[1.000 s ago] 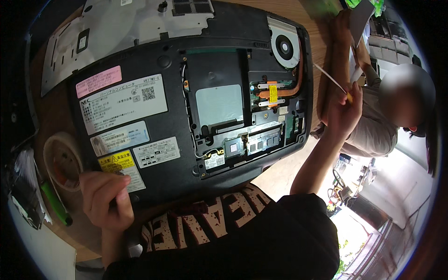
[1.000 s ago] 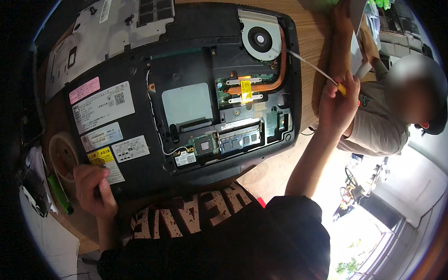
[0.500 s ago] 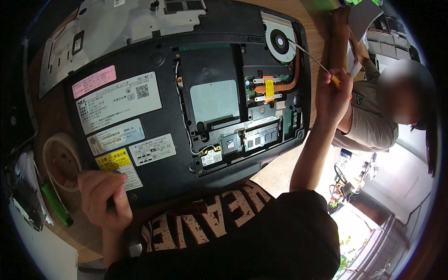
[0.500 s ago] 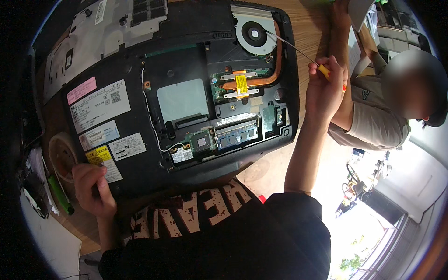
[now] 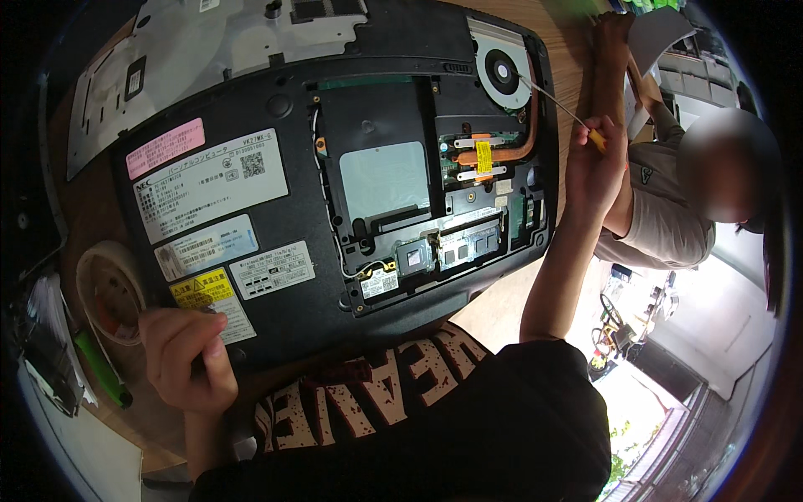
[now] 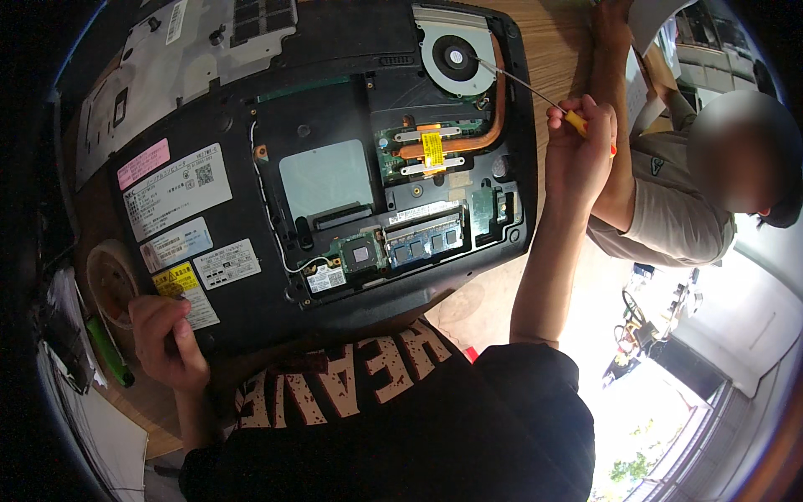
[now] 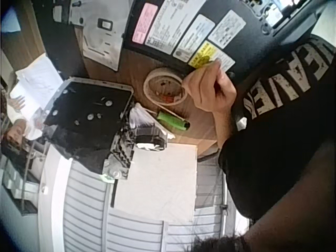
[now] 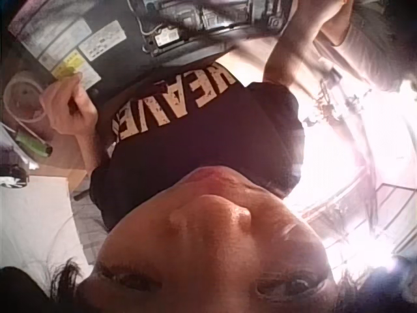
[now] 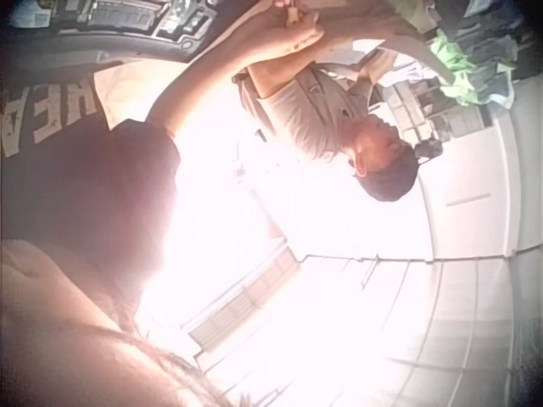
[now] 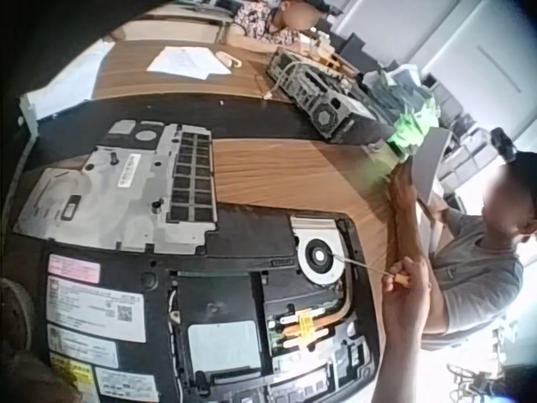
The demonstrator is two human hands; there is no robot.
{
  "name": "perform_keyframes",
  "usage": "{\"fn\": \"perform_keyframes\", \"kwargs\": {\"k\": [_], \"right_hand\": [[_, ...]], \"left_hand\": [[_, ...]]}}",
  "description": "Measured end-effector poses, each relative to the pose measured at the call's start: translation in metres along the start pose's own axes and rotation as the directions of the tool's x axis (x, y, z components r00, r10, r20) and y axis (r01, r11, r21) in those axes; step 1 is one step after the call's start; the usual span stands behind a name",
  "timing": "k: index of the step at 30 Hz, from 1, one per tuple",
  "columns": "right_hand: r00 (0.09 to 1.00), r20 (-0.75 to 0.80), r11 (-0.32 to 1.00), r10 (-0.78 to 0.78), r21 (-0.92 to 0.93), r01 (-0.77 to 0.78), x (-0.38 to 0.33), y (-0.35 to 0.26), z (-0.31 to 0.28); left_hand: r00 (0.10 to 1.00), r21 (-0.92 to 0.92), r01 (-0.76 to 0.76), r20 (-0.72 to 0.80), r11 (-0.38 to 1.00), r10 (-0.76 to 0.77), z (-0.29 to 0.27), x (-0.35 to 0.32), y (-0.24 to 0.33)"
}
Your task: The person disassembles a laptop by removing its back cover and using a screwdriver to remove internal components such as the fan and electronic modules.
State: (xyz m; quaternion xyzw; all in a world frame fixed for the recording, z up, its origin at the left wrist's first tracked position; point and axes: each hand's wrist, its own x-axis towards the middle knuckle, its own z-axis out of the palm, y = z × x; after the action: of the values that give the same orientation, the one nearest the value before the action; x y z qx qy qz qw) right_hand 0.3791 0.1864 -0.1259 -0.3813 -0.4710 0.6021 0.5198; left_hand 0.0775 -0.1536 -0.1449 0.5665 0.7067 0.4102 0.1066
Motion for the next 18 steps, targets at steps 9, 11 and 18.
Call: {"fn": "perform_keyframes", "kwargs": {"k": [9, 11, 18], "right_hand": [[0.932, 0.287, 0.95, 0.221, 0.151, -0.272, -0.008, -0.018, 0.007], [0.723, 0.613, 0.86, 0.319, 0.132, -0.492, -0.014, -0.027, 0.016], [0.998, 0.014, 0.985, 0.06, 0.158, -0.062, -0.009, -0.025, 0.008]], "left_hand": [[1.0, 0.005, -0.003, -0.002, 1.0, 0.003, -0.001, -0.001, 0.0], [1.0, 0.012, -0.002, 0.0, 1.0, 0.002, -0.001, 0.0, 0.0], [1.0, 0.013, -0.006, 0.005, 1.0, 0.006, -0.001, -0.002, -0.001]]}}
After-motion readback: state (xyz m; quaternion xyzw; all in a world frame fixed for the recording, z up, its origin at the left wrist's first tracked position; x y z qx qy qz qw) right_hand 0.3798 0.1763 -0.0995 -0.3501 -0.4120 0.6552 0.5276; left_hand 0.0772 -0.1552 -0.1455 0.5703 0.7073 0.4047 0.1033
